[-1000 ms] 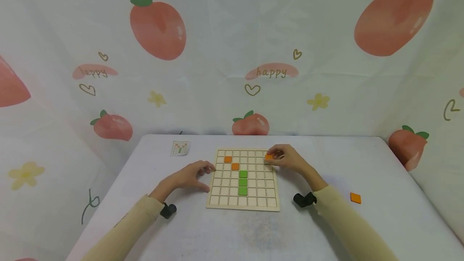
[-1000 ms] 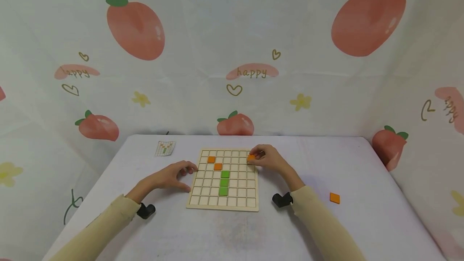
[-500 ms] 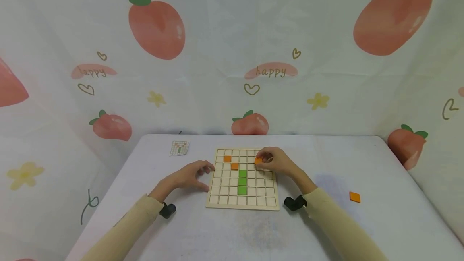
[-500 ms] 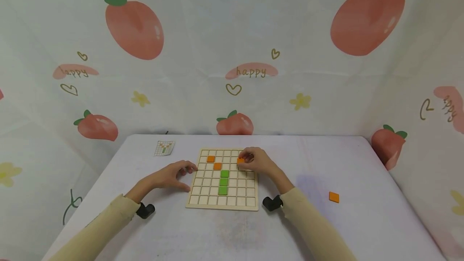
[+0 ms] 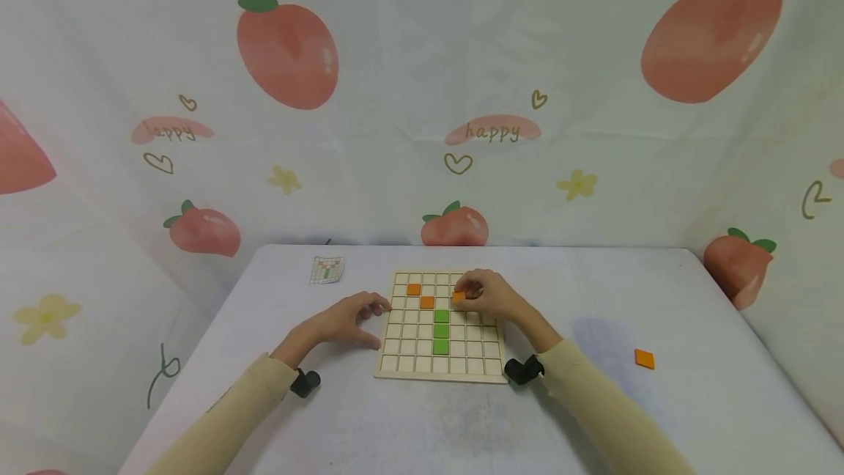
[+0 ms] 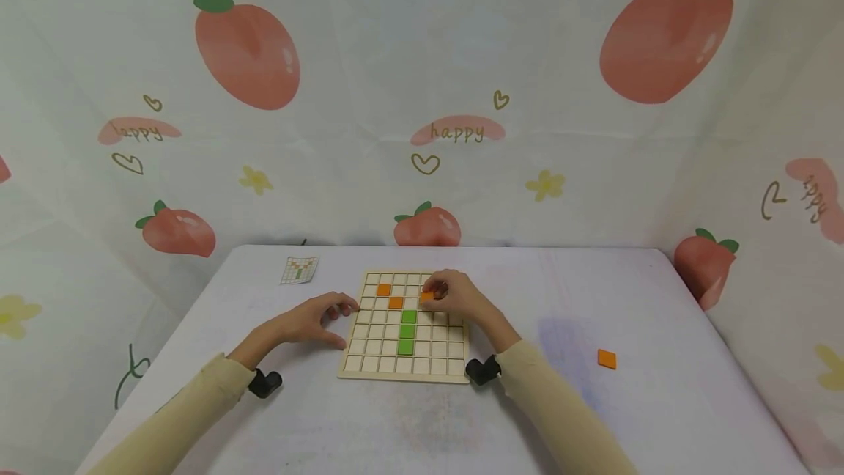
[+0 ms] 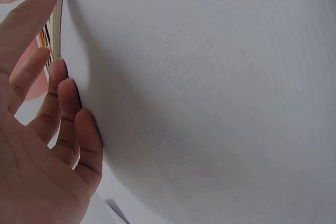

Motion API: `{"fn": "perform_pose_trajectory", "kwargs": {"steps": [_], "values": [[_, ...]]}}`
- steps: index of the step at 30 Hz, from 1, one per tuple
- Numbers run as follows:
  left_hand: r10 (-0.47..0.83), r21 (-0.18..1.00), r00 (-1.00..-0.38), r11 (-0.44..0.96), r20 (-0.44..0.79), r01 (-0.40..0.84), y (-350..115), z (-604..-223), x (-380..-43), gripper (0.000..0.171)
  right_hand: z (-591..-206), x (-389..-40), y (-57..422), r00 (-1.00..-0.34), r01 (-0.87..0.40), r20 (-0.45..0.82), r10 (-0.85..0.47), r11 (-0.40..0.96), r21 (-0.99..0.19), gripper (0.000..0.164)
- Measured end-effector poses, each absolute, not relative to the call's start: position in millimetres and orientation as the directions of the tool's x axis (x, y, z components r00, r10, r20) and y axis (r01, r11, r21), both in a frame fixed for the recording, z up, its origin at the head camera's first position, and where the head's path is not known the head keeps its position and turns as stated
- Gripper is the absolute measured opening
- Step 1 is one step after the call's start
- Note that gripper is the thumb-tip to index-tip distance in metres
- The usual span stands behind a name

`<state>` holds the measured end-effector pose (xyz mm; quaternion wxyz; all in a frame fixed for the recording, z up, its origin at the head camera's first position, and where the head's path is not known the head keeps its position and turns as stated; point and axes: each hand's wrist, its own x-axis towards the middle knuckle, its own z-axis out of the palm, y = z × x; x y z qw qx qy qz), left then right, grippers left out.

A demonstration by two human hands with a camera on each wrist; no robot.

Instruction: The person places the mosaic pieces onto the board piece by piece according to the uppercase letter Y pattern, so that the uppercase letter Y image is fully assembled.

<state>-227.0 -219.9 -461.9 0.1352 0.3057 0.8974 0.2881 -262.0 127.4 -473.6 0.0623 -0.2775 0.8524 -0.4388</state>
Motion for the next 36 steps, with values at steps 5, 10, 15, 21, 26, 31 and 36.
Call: {"fn": "perform_pose_trajectory", "kwargs": {"steps": [5,10,15,21,26,31,36], "values": [[0.627,0.602,-0.776,0.645,-0.066,0.470,-219.9,-462.5,-227.2,0.063,-475.3,-262.2,124.8,-0.827,-0.438,0.149,-0.542,0.455,-0.775,0.023],[0.623,0.598,-0.779,0.651,-0.070,0.467,-219.7,-463.2,-227.4,0.063,-475.6,-260.6,122.9,-0.828,-0.436,0.145,-0.542,0.458,-0.775,0.021],[0.627,0.597,-0.777,0.648,-0.065,0.473,-220.0,-463.5,-226.9,0.063,-476.9,-260.2,122.3,-0.835,-0.418,0.121,-0.537,0.476,-0.774,0.020],[0.623,0.600,-0.779,0.649,-0.066,0.468,-219.9,-461.8,-225.5,0.063,-476.6,-260.0,122.3,-0.833,-0.418,0.119,-0.540,0.474,-0.775,0.020],[0.620,0.599,-0.782,0.652,-0.068,0.465,-220.3,-462.2,-225.5,0.063,-475.1,-259.2,122.1,-0.825,-0.430,0.124,-0.551,0.469,-0.771,0.020],[0.628,0.602,-0.776,0.643,-0.059,0.474,-220.2,-462.4,-226.1,0.063,-475.3,-259.9,121.8,-0.826,-0.432,0.120,-0.550,0.483,-0.761,0.020],[0.635,0.601,-0.771,0.636,-0.049,0.485,-220.7,-463.2,-227.0,0.063,-474.3,-259.9,121.8,-0.829,-0.433,0.114,-0.547,0.501,-0.749,0.019]]}}
